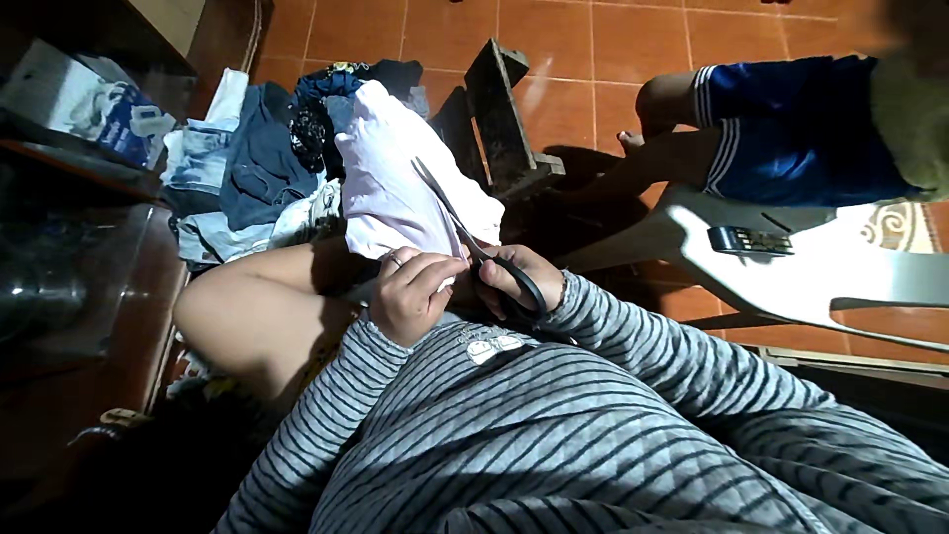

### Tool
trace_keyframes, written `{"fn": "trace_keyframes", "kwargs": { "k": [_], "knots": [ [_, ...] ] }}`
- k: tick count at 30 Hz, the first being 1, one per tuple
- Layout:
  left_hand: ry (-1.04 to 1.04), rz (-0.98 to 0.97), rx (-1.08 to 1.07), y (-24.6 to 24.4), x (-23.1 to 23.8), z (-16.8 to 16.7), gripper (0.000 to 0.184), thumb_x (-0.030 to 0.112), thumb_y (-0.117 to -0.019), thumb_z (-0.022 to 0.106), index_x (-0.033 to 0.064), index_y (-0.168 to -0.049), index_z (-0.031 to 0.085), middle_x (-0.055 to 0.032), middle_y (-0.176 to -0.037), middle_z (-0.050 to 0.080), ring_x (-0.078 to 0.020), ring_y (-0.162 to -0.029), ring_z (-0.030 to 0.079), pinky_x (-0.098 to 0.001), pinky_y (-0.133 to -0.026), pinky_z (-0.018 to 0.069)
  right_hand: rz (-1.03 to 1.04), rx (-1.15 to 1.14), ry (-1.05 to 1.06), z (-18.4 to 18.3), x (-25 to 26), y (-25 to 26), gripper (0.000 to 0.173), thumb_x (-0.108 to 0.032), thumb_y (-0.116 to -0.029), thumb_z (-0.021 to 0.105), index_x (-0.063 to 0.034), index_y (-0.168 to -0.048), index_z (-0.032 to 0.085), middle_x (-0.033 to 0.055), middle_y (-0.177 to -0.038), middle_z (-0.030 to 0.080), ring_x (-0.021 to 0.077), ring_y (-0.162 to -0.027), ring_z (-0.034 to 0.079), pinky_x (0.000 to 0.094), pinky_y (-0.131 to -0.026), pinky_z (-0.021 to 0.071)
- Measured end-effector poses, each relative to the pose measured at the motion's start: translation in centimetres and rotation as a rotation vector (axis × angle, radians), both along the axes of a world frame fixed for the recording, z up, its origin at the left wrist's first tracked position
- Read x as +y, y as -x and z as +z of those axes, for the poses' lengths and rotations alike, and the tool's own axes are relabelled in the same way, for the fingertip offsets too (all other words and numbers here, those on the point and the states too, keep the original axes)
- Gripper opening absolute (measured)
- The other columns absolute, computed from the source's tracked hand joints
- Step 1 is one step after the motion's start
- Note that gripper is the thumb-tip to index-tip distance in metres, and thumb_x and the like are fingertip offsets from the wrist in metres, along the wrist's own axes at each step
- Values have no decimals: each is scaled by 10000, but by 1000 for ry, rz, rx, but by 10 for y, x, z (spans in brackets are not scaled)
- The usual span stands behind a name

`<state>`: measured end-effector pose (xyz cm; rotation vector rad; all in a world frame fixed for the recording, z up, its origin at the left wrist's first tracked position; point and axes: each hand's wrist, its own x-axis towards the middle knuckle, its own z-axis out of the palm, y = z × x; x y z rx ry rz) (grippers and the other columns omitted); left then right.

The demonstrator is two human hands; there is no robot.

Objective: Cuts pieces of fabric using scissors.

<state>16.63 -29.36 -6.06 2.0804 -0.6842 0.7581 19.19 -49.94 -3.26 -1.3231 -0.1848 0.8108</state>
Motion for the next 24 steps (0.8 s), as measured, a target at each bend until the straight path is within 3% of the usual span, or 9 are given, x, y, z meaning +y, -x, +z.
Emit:
{"fn": "trace_keyframes", "kwargs": {
  "k": [3, 8, 14, 19, 24],
  "knots": [
    [6, 10, -6, 1, 1, 0, 132, 126, -937, 667, 57, -925, 779, -77, -955, 764, -174, -915, 663, -286, -875, 497, -11, 10, 4, 2, 2, -3, 392, -504, -916, 678, -127, -841, 598, -59, -581, 580, 52, -496, 590, 197, -497, 522],
    [5, 9, -23, 2, 1, -2, 148, 185, -944, 710, 70, -867, 765, -64, -854, 727, -162, -889, 648, -274, -875, 496, 53, -108, -31, 6, 4, -18, 600, -734, -881, 590, -136, -882, 630, -42, -644, 617, 68, -547, 605, 232, -523, 530],
    [37, -1, -27, 1, 1, -2, 144, 191, -957, 704, 80, -900, 776, -51, -846, 721, -147, -875, 638, -269, -854, 496, 77, -106, -49, 6, 4, -29, 628, -770, -854, 593, -145, -889, 636, -55, -633, 605, 57, -520, 587, 226, -486, 516],
    [39, -20, -14, 3, 2, -6, 144, 194, -960, 702, 87, -910, 784, -42, -844, 725, -139, -875, 635, -266, -849, 492, 27, -96, 7, 8, 4, -24, 550, -676, -879, 643, -129, -823, 633, -42, -575, 577, 54, -467, 562, 214, -441, 490],
    [40, -22, -11, 4, 2, -6, 152, 196, -964, 696, 90, -908, 790, -44, -883, 754, -138, -885, 653, -270, -860, 495, 34, -89, 1, 10, 7, -31, 542, -652, -895, 639, -111, -872, 640, -34, -606, 607, 63, -498, 588, 221, -467, 509]
  ]
}}
